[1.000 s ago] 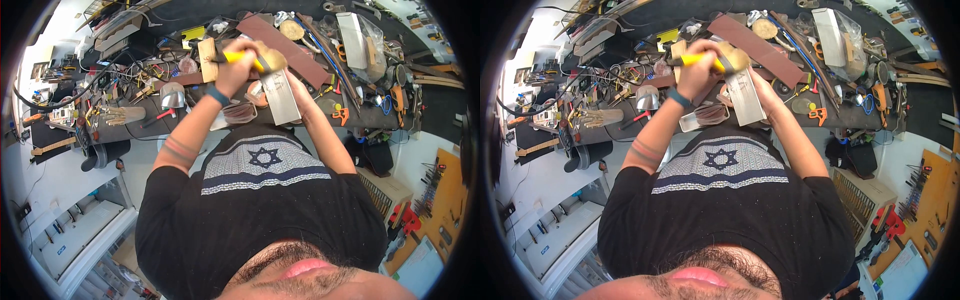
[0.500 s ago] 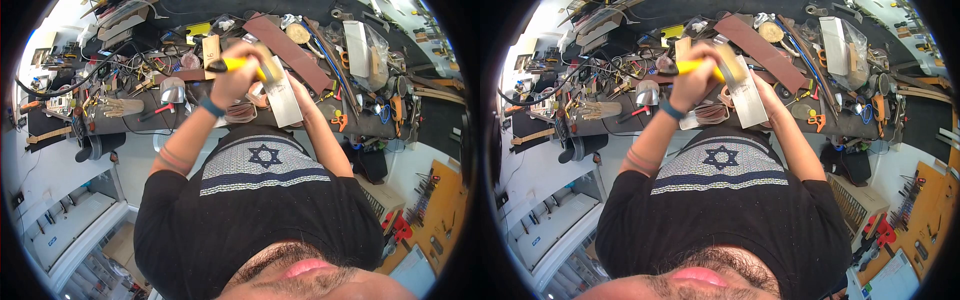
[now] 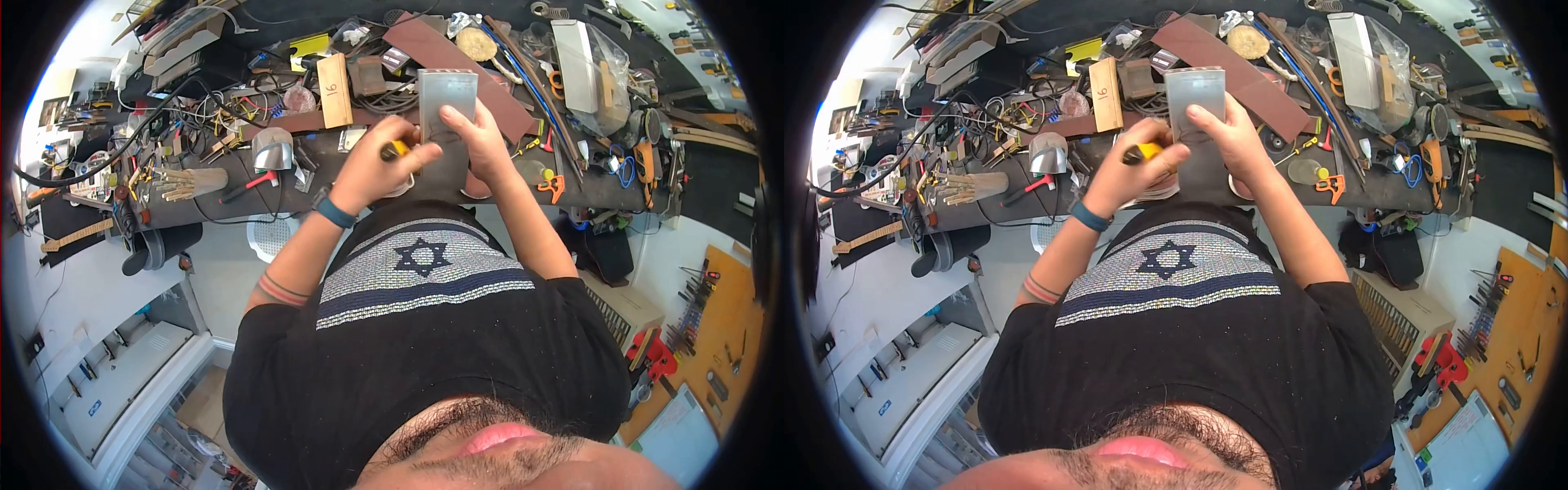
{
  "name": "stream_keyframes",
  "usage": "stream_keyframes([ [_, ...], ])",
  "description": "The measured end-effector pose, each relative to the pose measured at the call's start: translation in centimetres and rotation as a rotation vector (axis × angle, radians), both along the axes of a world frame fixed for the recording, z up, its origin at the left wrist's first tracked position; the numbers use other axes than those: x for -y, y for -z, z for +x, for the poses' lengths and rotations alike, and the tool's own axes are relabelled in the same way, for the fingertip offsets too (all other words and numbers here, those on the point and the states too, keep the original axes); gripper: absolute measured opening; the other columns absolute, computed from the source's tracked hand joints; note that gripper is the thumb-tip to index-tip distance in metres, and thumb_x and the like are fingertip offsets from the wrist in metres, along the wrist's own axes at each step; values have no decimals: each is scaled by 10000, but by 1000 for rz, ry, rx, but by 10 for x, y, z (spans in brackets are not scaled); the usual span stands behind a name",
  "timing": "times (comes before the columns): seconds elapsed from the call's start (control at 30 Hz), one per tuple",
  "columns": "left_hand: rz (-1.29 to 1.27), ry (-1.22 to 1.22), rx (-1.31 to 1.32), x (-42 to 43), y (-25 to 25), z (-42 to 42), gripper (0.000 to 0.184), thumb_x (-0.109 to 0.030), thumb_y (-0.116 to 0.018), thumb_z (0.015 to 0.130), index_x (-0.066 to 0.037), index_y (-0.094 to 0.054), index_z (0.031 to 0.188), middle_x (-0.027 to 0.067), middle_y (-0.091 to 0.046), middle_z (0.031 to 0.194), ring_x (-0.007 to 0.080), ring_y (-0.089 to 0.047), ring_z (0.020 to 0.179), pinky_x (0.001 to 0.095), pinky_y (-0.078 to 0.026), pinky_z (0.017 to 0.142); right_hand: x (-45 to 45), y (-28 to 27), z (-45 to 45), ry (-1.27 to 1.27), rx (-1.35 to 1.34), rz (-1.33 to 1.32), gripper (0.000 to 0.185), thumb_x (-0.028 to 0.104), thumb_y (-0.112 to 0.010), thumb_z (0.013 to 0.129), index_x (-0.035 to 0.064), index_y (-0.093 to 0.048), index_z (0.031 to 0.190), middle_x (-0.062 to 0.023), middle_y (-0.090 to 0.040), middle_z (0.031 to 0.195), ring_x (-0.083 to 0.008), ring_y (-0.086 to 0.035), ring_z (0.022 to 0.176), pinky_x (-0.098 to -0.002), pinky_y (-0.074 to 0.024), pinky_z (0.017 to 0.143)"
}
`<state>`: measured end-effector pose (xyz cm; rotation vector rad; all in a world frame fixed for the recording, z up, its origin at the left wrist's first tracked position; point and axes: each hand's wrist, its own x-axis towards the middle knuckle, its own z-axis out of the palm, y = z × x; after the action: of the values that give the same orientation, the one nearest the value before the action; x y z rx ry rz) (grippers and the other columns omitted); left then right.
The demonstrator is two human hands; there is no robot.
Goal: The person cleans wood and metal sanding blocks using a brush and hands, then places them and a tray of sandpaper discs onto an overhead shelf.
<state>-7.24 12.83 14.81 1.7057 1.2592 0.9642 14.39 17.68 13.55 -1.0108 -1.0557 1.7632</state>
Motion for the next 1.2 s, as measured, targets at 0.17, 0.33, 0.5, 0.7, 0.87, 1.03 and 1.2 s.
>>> stream_keyframes([
  [0.17, -6, 56, -39, -1, -3, 2, 386, -317, -892, 938, 30, -726, 961, 129, -694, 1011, 312, -705, 905, 408, -555, 815, -3, -12, -11, 154, 93, 233, 391, 312, -661, 1149, 21, -606, 1405, -68, -715, 1254, -113, -659, 1166, -313, -547, 1018],
  [0.33, -125, 110, 206, -1, -11, 11, 313, -253, -845, 969, 26, -754, 1077, 163, -722, 1121, 323, -713, 1004, 406, -567, 898, -16, -27, -18, 239, 185, 395, 382, 366, -558, 1202, 8, -688, 1239, -30, -722, 1088, -91, -630, 999, -292, -537, 902],
  [0.5, -108, 111, 198, 6, -14, 17, 333, -234, -813, 983, 32, -757, 1177, 181, -733, 1208, 325, -710, 1085, 405, -563, 959, -24, -35, -11, 120, 269, 329, 450, 404, -532, 1207, -5, -713, 1252, -24, -727, 1037, -98, -620, 960, -299, -533, 885],
  [0.7, -219, 133, 309, 6, 0, 8, 346, -238, -807, 988, 39, -753, 1188, 185, -734, 1213, 326, -706, 1099, 405, -559, 969, -8, -39, -22, 134, 235, 432, 370, 351, -613, 1180, 1, -708, 1254, -23, -727, 1029, -94, -634, 966, -295, -538, 878],
  [0.87, -194, 216, 278, 4, -5, 9, 342, -217, -796, 1000, 41, -753, 1220, 184, -734, 1236, 296, -703, 1115, 389, -559, 982, -21, -28, -14, 127, 236, 252, 481, 442, -502, 1207, 14, -723, 1206, -29, -764, 1021, -110, -704, 978, -301, -562, 887],
  [1.03, -373, 205, 494, 5, -3, 14, 290, -217, -776, 1036, 13, -773, 1212, 131, -757, 1200, 191, -697, 1084, 359, -565, 947, 2, -17, -2, -152, -277, -142, 779, 671, -394, 1164, 19, -577, 1547, -145, -713, 1424, -261, -693, 1303, -415, -552, 1129],
  [1.2, -83, 64, -269, -4, -4, 8, 236, -234, -784, 1039, -5, -729, 1025, 119, -743, 979, 306, -730, 935, 387, -573, 799, 7, 35, 0, -123, -625, -374, 876, 730, -418, 1125, 17, -522, 1623, -205, -649, 1556, -331, -681, 1378, -493, -568, 1157],
])
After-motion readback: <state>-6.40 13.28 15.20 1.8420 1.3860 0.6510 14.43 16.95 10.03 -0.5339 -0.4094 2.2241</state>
